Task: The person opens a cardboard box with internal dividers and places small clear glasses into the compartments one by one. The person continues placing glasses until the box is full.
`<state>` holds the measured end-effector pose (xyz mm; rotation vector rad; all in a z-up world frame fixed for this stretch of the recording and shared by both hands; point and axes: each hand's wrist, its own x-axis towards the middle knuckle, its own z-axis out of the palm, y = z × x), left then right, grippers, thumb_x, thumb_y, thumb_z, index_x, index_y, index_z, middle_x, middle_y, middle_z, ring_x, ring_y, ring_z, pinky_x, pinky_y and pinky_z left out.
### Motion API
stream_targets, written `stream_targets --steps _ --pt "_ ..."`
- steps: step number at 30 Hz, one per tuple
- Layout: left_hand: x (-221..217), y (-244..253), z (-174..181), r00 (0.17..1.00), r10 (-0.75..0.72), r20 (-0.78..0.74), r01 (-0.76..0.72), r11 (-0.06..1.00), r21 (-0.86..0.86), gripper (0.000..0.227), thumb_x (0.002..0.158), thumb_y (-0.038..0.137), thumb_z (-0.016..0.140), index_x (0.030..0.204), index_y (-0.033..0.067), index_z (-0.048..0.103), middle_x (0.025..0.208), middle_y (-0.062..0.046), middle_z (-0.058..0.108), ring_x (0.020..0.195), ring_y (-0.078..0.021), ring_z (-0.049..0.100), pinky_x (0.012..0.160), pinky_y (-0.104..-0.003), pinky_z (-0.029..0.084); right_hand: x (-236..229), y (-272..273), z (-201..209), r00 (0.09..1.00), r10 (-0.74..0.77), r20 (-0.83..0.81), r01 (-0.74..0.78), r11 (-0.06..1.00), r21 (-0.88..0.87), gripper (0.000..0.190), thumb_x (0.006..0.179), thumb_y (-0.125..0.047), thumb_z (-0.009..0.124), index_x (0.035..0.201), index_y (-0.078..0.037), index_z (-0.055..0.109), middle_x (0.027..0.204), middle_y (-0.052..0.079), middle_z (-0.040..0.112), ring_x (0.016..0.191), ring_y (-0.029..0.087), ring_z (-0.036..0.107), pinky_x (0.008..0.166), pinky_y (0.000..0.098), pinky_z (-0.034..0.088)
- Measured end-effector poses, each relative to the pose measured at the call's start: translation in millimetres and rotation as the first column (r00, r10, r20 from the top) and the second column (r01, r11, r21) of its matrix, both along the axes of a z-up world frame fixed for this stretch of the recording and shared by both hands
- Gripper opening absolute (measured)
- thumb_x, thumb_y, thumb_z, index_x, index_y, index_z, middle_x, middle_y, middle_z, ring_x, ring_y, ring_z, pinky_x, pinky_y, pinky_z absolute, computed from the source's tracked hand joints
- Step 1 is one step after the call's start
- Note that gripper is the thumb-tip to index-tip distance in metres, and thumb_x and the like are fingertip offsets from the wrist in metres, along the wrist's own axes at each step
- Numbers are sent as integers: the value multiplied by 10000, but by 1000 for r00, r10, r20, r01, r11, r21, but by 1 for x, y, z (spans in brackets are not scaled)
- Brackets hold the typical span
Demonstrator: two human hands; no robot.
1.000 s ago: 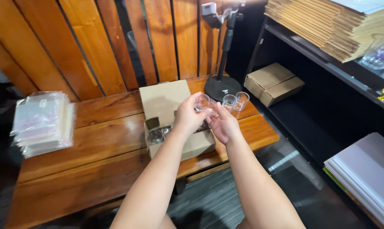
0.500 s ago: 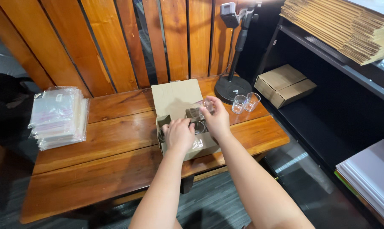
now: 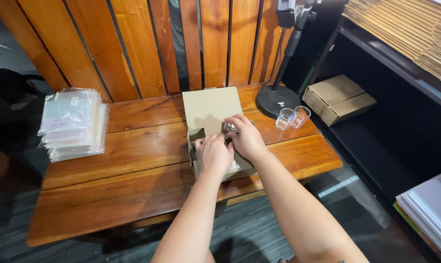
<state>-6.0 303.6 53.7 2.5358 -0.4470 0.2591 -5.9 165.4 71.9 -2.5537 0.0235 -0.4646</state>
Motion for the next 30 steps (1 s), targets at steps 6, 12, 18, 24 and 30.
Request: stream_targets --steps 6,12,18,24,30 --pt "0 0 -5 999 -21 26 21 1000 -3 302 870 341 663 1121 182 722 1083 10 714 1186 -206 634 1192 -513 282 20 -4 -15 979 -1 -204 -15 997 -75 403 993 -262 659 1383 -338 590 1470 -65 522 1353 243 572 1094 465 530" --pt "-5 8 14 992 -57 -109 57 998 -4 323 889 339 653 1170 180 665 1133 -17 715 1241 -228 623 1229 -556 237 22 -7 -18 980 51 -193 -76 989 -126 361 1015 -198 613 1371 -253 625 1401 -5 582 1351 286 570 1083 487 533" --pt "-6 11 23 986 -81 -145 79 997 -23 321 880 357 655 1141 171 638 1142 -45 721 1247 -249 626 1232 -581 241 24 0 -3 992 -39 -121 3 957 -289 343 1047 -341 582 1382 -284 630 1376 -7 593 1443 249 453 1144 500 451" --pt "-5 14 29 973 -91 -211 85 996 -35 285 908 341 620 1135 170 606 1138 -71 722 1261 -253 616 1246 -559 229 28 16 22 902 -75 -426 -44 964 -263 450 1127 -483 326 1512 -338 508 1566 -11 501 1569 277 286 1240 702 133" --pt "-13 13 43 959 -69 -275 62 998 -33 354 958 279 546 1272 153 442 1269 -145 683 1346 -291 572 1278 -524 190 29 20 17 899 -66 -433 -51 966 -252 358 1118 -335 381 1414 -331 582 1496 -53 564 1489 199 428 1242 708 108"
